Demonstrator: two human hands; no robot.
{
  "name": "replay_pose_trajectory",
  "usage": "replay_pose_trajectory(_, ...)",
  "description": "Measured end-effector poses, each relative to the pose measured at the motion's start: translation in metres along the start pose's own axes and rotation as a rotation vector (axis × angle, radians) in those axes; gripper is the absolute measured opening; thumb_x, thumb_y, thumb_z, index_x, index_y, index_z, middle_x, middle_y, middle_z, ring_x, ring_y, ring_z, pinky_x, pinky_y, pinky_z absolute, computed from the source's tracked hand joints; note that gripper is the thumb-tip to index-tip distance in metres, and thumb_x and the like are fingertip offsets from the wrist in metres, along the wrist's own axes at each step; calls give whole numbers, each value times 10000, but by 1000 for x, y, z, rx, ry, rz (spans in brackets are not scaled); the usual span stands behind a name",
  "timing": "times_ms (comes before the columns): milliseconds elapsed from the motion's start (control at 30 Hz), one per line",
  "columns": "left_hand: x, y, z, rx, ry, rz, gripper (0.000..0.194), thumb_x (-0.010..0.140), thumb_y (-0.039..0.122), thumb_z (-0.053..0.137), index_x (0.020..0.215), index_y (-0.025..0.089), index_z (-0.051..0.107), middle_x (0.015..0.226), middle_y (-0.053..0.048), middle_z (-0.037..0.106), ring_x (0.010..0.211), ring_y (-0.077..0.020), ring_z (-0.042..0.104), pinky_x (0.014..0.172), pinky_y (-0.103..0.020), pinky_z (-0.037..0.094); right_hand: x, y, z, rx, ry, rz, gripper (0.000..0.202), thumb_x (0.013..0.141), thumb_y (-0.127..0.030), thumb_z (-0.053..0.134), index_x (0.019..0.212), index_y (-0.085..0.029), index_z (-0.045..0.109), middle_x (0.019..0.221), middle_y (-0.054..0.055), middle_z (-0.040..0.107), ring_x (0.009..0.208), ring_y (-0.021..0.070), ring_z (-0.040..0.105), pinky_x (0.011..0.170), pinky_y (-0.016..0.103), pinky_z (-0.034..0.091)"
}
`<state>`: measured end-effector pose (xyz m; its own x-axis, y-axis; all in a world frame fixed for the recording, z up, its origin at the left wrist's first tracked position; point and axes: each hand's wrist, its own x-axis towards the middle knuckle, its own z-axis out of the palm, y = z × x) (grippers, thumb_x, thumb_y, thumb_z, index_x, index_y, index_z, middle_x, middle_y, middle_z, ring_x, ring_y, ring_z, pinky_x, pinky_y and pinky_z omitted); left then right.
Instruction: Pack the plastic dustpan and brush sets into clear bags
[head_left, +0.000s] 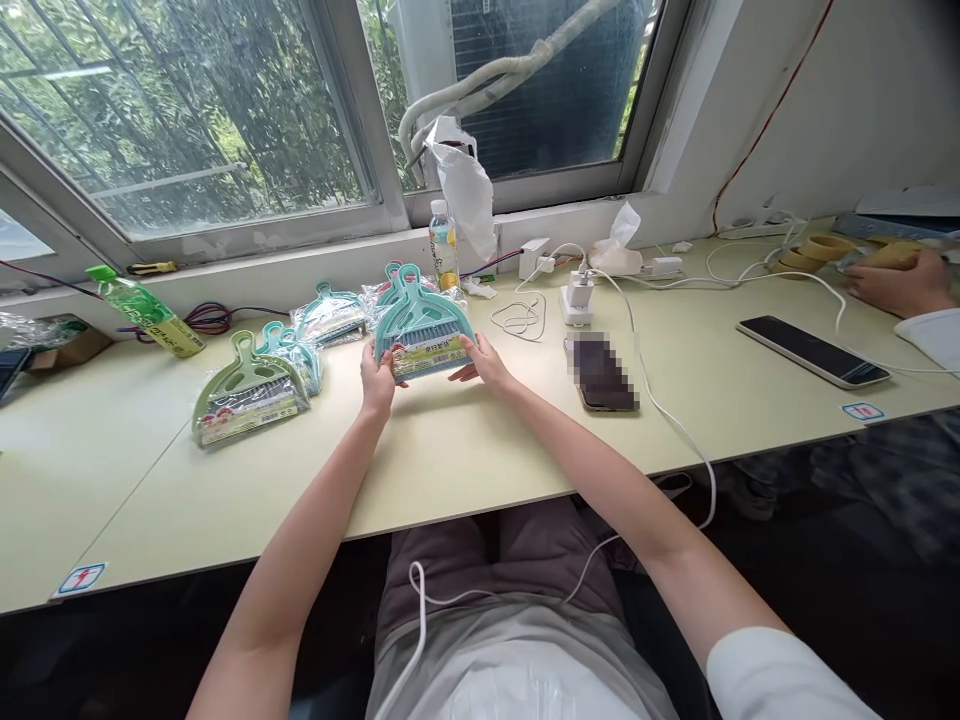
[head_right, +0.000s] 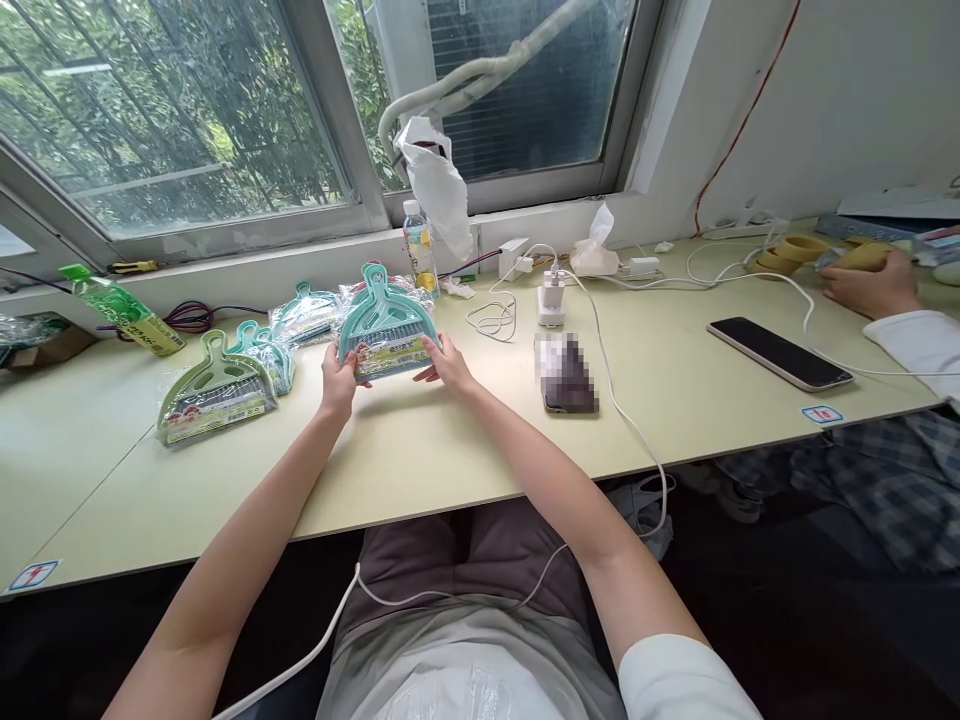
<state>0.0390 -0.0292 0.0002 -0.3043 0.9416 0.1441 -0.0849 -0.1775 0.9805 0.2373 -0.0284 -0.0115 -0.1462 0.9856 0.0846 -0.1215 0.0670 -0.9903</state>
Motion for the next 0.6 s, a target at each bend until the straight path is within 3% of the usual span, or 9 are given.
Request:
replay_pose_trajectory(133, 1, -1, -1, -4, -16, -5, 353, 804, 154, 620, 1147, 221, 573, 841, -3, 603, 527, -59, 534, 378, -105, 448, 0, 3, 0, -32, -2, -14, 381, 835, -454, 689, 1070, -216, 508, 1165, 82, 677, 544, 138, 706, 484, 206, 541)
replay_pose_trajectory(333, -3, -5, 4, 22, -109, -27, 414, 854, 240, 589, 1258, 240, 495, 872, -14, 603, 591, -85, 565, 393, -110, 438, 4, 1, -8, 7, 78, 86, 235, 850, -337, 702, 966, -167, 588, 985, 84, 727, 510, 132, 688, 460, 197, 516)
replay_pose_trajectory(467, -10, 4, 1, 11, -69, 135, 400, 932, 425, 509, 1298, 266, 483, 948, -36, 648, 647, -103, 632, 459, -137, 447, 1, -18, -13, -8, 133, -26, 206, 853, -332, 679, 958, -172, 602, 928, 54, 720, 466, 123, 666, 452, 209, 516)
replay_pose_trajectory(600, -9, 13, -9, -18, -28, 243, 492, 937, 574, 418, 1325, 274, 441, 947, -36, 690, 588, -119, 668, 496, -182, 465, -5, -54, -36, 41, 315, -193, 210, 843, -354, 657, 953, -186, 598, 943, 39, 700, 469, 119, 662, 435, 215, 518)
